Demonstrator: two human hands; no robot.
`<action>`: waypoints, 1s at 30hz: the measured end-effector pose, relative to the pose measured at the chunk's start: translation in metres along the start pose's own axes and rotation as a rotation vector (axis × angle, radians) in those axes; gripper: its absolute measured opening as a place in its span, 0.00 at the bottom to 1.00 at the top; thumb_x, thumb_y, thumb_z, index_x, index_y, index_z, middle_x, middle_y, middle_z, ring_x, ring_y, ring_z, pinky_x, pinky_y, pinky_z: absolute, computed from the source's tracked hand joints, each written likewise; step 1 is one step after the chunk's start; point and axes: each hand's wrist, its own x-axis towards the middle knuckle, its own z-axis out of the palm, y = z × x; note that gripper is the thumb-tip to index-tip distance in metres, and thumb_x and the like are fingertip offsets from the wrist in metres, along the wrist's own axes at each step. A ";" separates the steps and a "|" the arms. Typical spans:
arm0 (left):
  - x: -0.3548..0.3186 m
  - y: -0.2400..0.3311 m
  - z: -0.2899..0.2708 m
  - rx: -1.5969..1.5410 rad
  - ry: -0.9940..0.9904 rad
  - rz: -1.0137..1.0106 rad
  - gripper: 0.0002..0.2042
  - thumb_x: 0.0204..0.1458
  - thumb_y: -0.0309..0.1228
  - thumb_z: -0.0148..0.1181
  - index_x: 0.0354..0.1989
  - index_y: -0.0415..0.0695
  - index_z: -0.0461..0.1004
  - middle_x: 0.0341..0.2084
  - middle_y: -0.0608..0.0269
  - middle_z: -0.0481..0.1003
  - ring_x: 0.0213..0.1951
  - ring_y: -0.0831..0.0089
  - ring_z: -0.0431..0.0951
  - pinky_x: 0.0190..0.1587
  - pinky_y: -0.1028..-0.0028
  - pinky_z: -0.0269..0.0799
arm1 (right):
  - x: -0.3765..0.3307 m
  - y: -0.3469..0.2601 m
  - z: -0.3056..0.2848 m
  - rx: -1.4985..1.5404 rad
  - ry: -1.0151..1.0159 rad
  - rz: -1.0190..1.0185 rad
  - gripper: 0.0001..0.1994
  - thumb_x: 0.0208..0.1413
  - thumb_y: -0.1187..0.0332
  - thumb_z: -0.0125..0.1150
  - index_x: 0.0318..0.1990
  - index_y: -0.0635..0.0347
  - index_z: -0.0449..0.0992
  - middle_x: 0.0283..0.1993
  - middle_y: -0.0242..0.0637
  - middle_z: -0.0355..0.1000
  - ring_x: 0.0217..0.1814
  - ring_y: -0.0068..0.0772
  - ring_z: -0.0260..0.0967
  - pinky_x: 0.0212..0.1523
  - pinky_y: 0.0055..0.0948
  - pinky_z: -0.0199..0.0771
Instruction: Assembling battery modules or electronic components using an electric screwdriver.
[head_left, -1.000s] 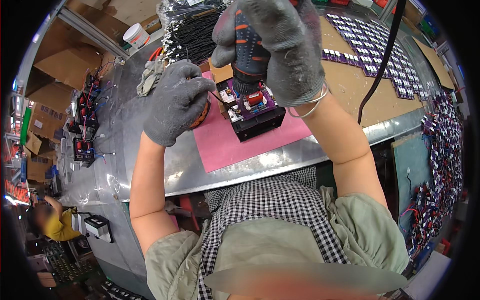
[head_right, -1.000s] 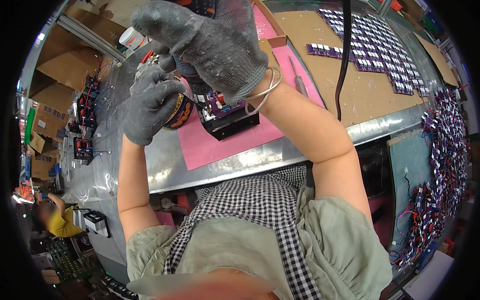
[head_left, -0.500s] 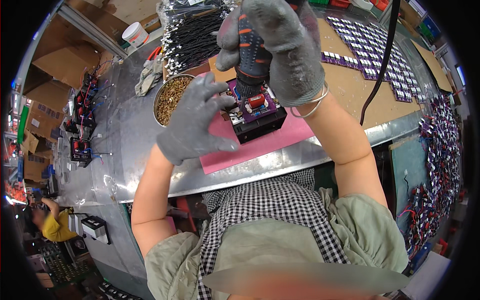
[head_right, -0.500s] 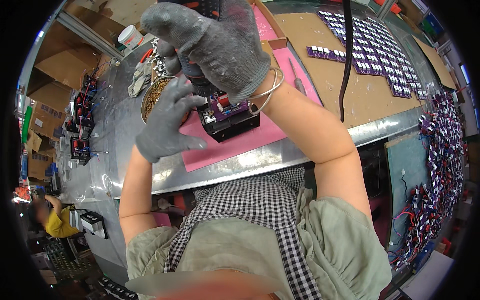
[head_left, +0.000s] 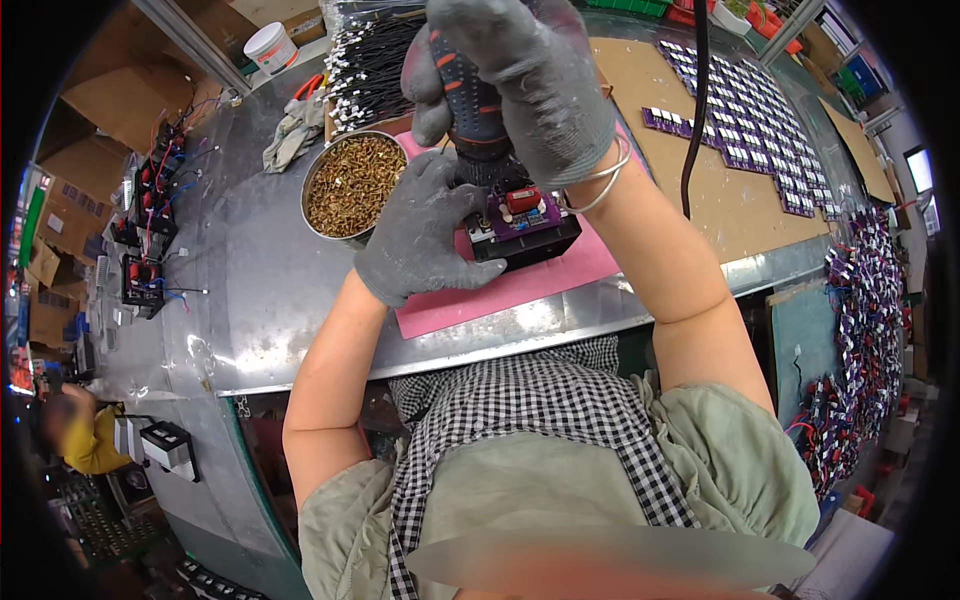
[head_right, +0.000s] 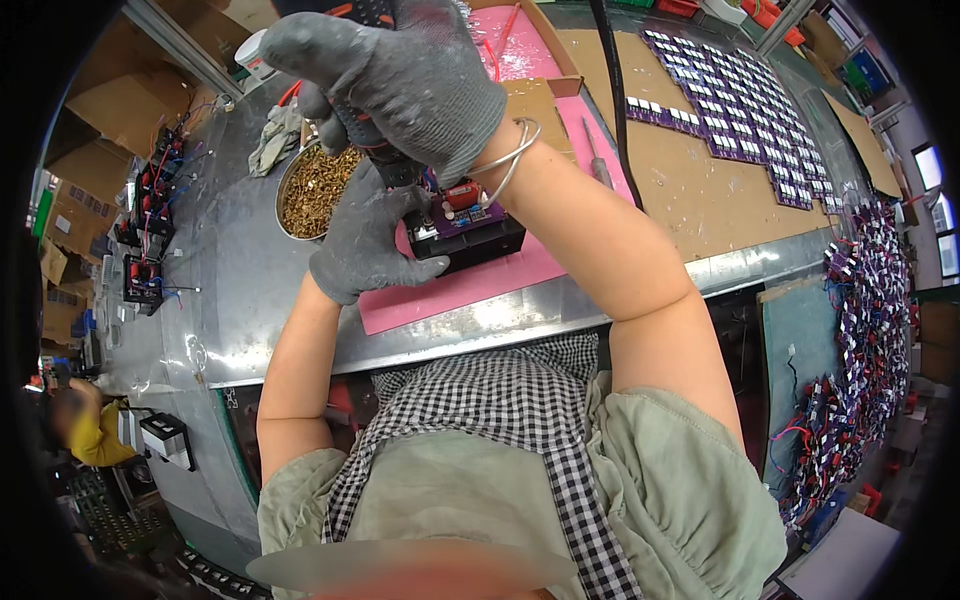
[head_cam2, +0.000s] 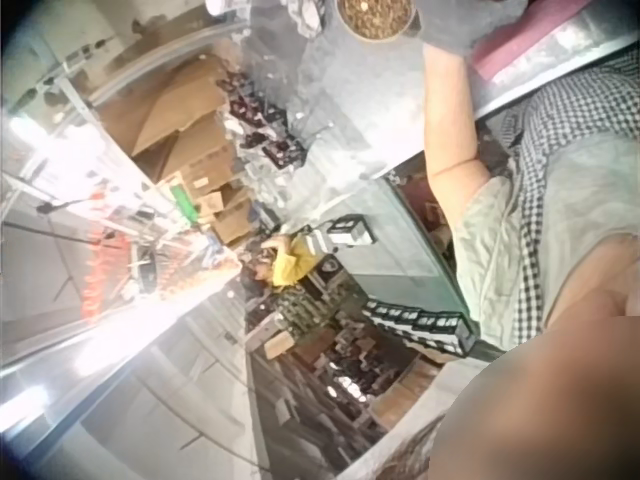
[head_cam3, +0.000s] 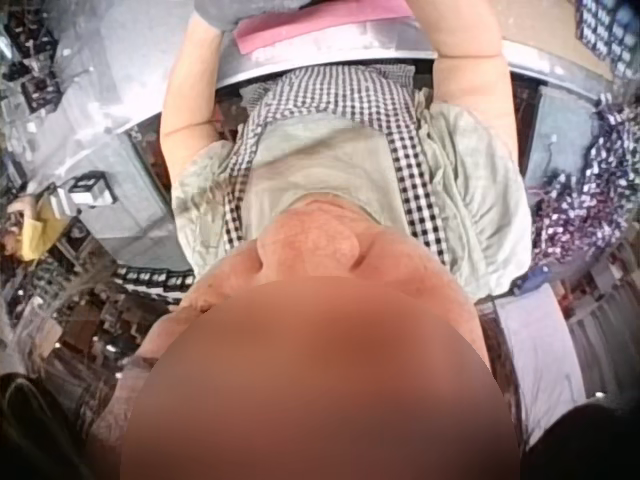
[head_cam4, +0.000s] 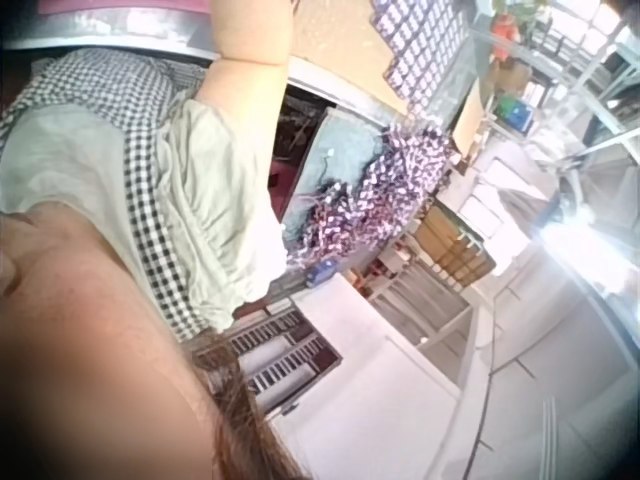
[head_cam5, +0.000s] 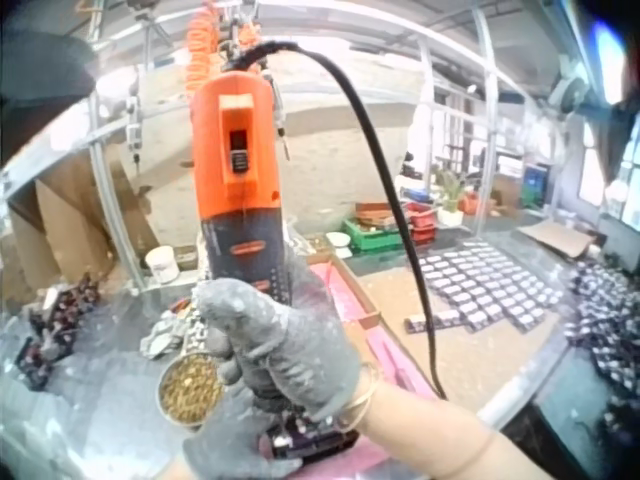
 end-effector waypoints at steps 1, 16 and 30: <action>0.000 0.000 0.000 0.013 -0.004 -0.001 0.23 0.32 0.45 0.77 0.36 0.44 0.82 0.49 0.51 0.72 0.53 0.50 0.68 0.60 0.56 0.64 | -0.002 0.001 0.002 -0.014 0.021 -0.045 0.21 0.58 0.58 0.73 0.52 0.54 0.70 0.27 0.28 0.71 0.22 0.18 0.69 0.20 0.20 0.71; -0.020 -0.005 0.043 -0.613 0.209 -0.470 0.70 0.29 0.53 0.85 0.76 0.33 0.43 0.71 0.39 0.54 0.72 0.50 0.59 0.74 0.58 0.57 | 0.046 0.013 -0.024 -0.084 0.105 -0.299 0.19 0.62 0.52 0.70 0.46 0.54 0.69 0.27 0.31 0.73 0.19 0.21 0.70 0.20 0.20 0.72; -0.017 0.002 0.042 -0.701 0.268 -0.503 0.70 0.28 0.54 0.85 0.76 0.32 0.43 0.69 0.38 0.57 0.69 0.50 0.64 0.71 0.58 0.62 | 0.038 0.029 -0.031 -0.037 -0.230 -0.429 0.21 0.64 0.55 0.67 0.54 0.61 0.70 0.28 0.37 0.74 0.26 0.27 0.73 0.27 0.24 0.74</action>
